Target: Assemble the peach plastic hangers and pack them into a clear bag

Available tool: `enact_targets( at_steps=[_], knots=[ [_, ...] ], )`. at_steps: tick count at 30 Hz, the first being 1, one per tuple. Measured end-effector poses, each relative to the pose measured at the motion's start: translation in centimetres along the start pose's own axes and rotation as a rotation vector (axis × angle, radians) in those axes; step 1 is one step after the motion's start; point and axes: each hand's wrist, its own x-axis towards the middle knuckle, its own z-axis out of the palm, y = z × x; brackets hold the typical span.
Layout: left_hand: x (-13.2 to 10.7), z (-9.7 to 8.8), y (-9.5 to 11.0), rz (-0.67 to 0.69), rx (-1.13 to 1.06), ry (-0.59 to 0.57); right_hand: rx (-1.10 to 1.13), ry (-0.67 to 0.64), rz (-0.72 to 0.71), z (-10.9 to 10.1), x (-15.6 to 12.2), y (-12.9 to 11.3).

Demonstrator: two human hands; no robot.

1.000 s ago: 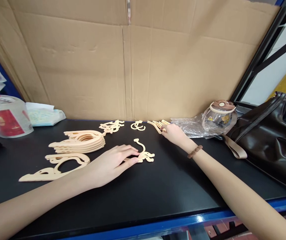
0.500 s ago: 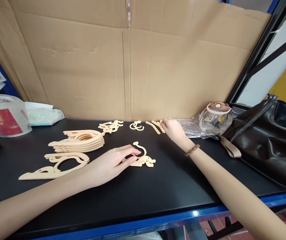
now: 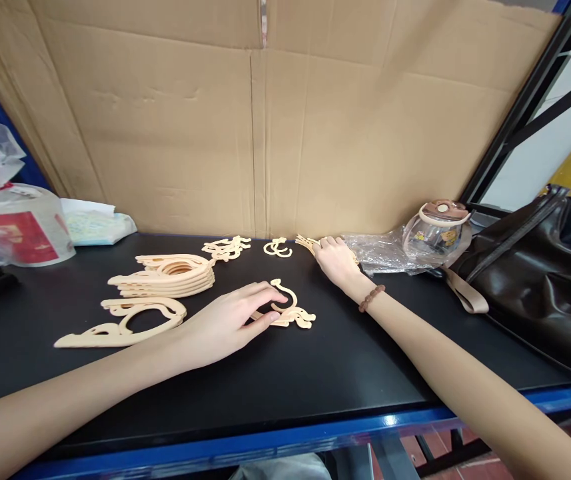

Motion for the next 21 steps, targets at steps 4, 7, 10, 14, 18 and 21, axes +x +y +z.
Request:
enact_targets(
  at_steps=[4,7,10,14,18,21],
  knots=[
    [0.0,0.1,-0.1,0.028,0.007,0.005,-0.037,-0.035,-0.036,-0.1,-0.3,0.2],
    [0.0,0.2,-0.1,0.028,0.022,0.017,-0.038,-0.053,-0.039,-0.4,-0.4,0.3],
    [0.0,0.2,0.0,0.027,0.039,0.016,-0.019,-0.065,-0.024,-0.9,-0.5,0.3],
    [-0.1,0.2,0.0,0.031,0.040,0.015,0.018,-0.045,0.097,-1.3,-0.6,0.2],
    [-0.1,0.2,-0.1,0.014,0.075,0.019,0.076,-0.070,0.202,-1.0,-0.5,-0.1],
    [0.1,0.2,-0.4,0.015,0.140,0.049,0.147,-0.132,0.240,-0.9,-0.4,-0.4]
  ],
)
